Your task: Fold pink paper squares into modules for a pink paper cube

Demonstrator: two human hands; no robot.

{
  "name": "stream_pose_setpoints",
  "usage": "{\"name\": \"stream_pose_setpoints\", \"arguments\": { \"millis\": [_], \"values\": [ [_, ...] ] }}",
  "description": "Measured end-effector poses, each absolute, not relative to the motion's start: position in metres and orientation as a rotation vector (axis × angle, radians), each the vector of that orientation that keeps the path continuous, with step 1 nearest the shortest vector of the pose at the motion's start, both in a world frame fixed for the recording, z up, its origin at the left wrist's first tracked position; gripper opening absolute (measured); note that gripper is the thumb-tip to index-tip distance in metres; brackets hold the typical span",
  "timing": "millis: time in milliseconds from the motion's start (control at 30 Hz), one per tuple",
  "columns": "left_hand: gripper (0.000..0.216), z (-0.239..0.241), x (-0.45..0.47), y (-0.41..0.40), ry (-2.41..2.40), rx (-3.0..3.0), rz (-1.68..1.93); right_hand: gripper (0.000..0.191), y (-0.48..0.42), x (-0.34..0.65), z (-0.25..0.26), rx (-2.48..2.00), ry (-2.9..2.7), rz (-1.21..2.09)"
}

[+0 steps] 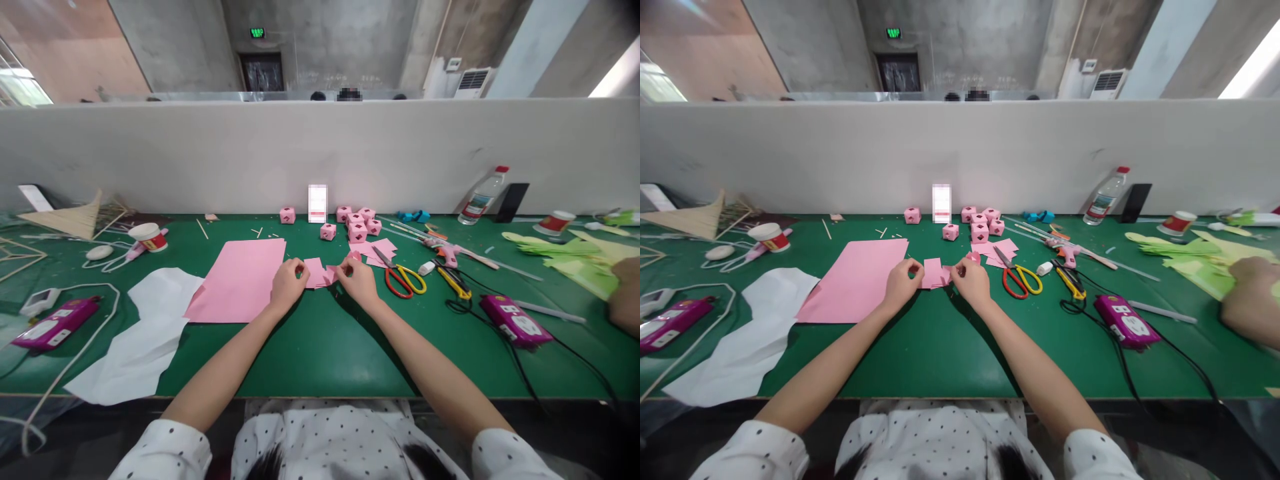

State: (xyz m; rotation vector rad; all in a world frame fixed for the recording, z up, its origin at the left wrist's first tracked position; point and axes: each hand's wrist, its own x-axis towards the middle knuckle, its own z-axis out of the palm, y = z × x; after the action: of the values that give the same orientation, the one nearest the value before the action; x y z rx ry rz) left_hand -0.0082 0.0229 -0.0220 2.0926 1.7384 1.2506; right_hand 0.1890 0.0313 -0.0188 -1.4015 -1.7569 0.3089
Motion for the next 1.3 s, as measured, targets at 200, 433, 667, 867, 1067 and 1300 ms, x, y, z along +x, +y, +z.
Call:
{"name": "stream_pose_setpoints", "arguments": {
  "millis": [200,433,667,867,1067,1300],
  "values": [
    [0.064,-0.029,-0.008,0.026,1.734,2.261,0.995,0.013,0.037,0.198,-0.022,-1.524,-1.785,0.238],
    [0.064,-0.035,-0.012,0.029,1.756,2.243,0.888,0.022,0.035,0.195,-0.024,-1.365,-1.794,0.066],
    [0.055,-0.025,-0.002,0.018,1.590,2.265,1.174,0.020,0.028,0.175,-0.025,-1.176,-1.674,0.655],
    [0.045,-0.021,0.005,0.011,1.459,2.289,1.230,0.021,0.034,0.168,-0.036,-1.068,-1.403,1.191],
    [0.032,-0.023,0.005,0.013,1.347,2.297,1.181,0.023,0.039,0.173,-0.036,-1.061,-1.379,1.210],
    [0.027,-0.023,0.005,0.013,1.357,2.192,1.187,0.032,0.035,0.172,-0.033,-0.993,-1.418,1.121]
  ]
}}
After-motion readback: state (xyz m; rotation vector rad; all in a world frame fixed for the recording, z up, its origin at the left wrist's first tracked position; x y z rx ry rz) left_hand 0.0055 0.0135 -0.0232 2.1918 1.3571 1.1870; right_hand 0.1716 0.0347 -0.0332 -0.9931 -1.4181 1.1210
